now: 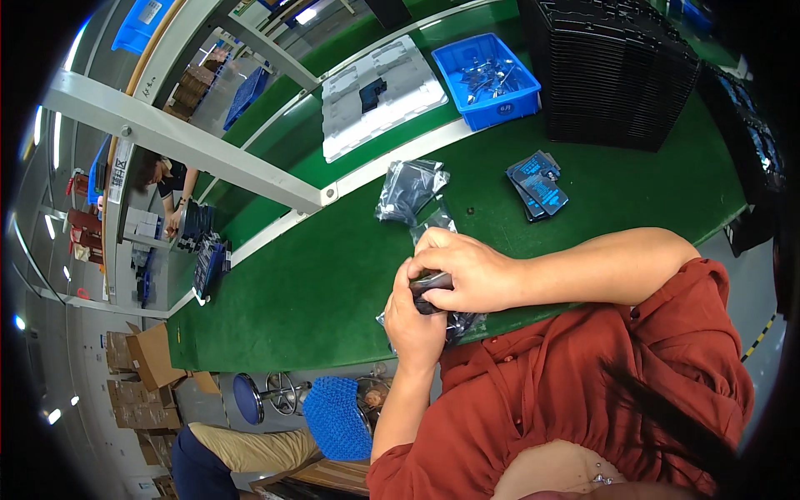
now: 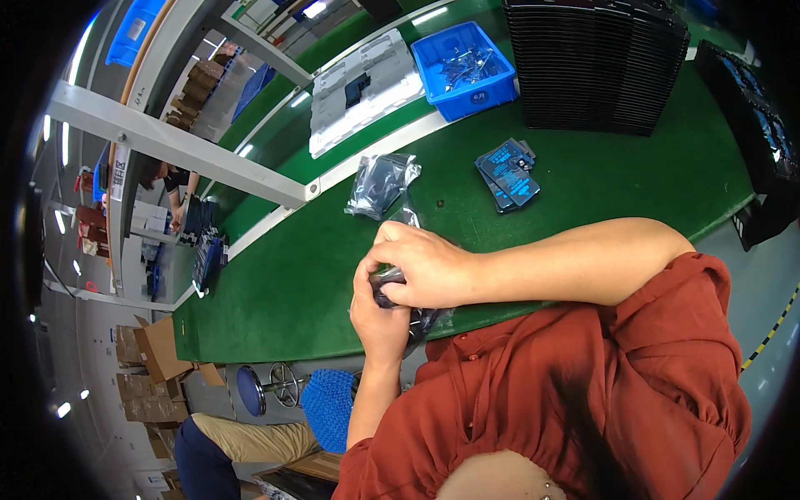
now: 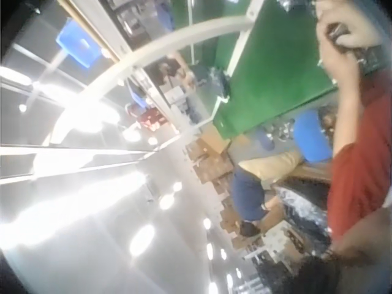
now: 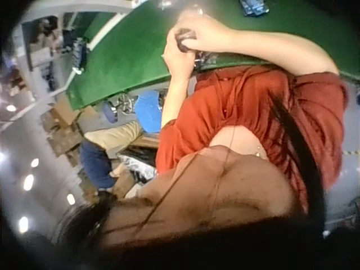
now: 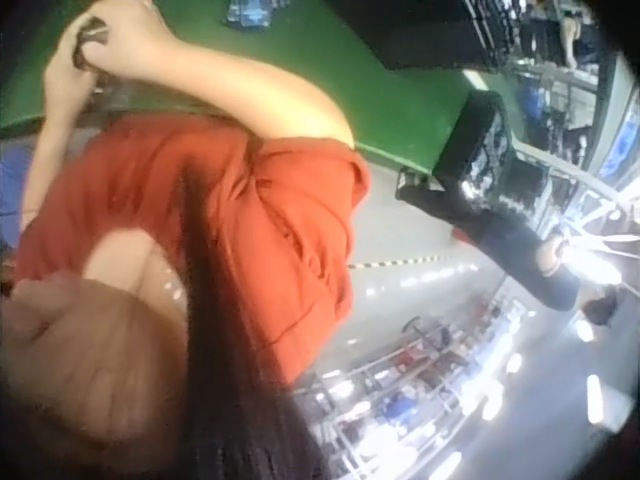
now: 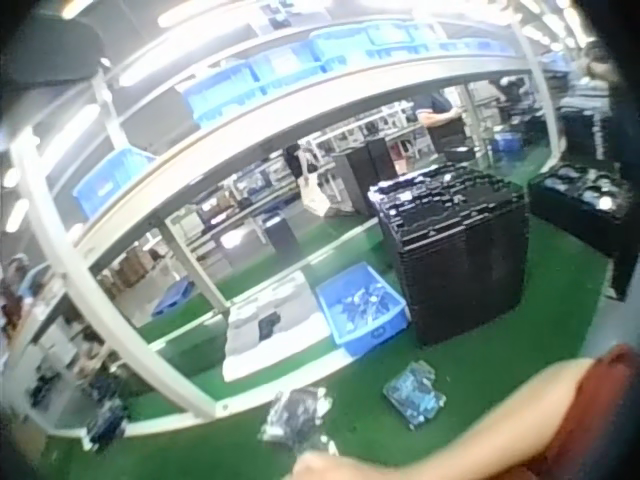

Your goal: The person places small electronic components into silver anti-static bags and seals them. They then place the sealed bags into black plastic trays on a green assembly table. The person handles the components and bags by hand, organizing them into stacks of trays.

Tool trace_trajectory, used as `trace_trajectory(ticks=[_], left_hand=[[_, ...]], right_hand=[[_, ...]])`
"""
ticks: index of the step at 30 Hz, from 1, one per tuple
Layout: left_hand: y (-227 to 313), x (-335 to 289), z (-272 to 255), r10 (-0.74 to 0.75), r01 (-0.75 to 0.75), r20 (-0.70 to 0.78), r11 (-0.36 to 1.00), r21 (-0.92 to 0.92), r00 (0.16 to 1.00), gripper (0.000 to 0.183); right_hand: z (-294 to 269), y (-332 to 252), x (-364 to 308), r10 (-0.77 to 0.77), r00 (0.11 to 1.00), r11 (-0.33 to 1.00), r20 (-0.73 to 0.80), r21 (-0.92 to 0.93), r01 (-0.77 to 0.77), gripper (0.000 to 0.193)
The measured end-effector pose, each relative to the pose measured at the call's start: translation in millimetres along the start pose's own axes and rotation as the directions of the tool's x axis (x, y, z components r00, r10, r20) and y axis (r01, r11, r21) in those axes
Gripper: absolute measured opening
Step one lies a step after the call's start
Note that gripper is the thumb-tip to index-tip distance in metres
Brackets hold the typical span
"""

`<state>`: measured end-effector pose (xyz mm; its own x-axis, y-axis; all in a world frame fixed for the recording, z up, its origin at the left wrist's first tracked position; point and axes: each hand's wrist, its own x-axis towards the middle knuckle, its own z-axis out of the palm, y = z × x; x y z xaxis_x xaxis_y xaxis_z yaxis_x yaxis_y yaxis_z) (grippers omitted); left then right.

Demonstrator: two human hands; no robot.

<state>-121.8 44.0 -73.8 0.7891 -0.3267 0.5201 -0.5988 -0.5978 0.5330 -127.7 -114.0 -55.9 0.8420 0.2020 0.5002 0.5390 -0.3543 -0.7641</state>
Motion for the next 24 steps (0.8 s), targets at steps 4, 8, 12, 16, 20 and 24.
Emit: trace_trajectory(ticks=[4,8,12,16,20,24], left_hand=[[-3.6,2.1,-5.6,-0.041,0.041,0.111,0.999,-0.003,0.993,0.035],[-11.5,4.3,-1.4,0.047,-0.049,0.035,0.997,0.051,0.998,0.029],[-10.9,6.6,-3.5,0.045,-0.048,0.052,0.998,0.048,0.998,0.031],[-2.0,10.7,-3.1,0.034,-0.041,0.094,0.996,0.076,0.995,0.041],[-1.9,11.6,-6.0,0.044,-0.046,0.02,0.993,0.109,0.999,0.07],[-1.2,13.2,-1.7,0.093,-0.098,0.044,0.983,0.153,0.995,0.084]], right_hand=[[-19.9,0.4,32.8,0.015,0.997,0.994,-0.071,0.109,-0.008,0.033],[-36.6,33.1,78.1,-0.08,0.996,0.897,-0.049,-0.44,0.051,0.063],[-38.8,51.8,109.8,0.235,0.922,0.753,0.307,-0.657,0.026,0.085],[-30.6,66.4,113.2,0.328,0.827,0.8,0.456,-0.599,0.014,0.067],[-20.8,35.0,82.9,0.262,0.858,0.809,0.441,-0.585,0.053,0.03],[-19.2,9.1,56.9,0.325,0.792,0.872,0.517,-0.489,-0.039,0.025]])
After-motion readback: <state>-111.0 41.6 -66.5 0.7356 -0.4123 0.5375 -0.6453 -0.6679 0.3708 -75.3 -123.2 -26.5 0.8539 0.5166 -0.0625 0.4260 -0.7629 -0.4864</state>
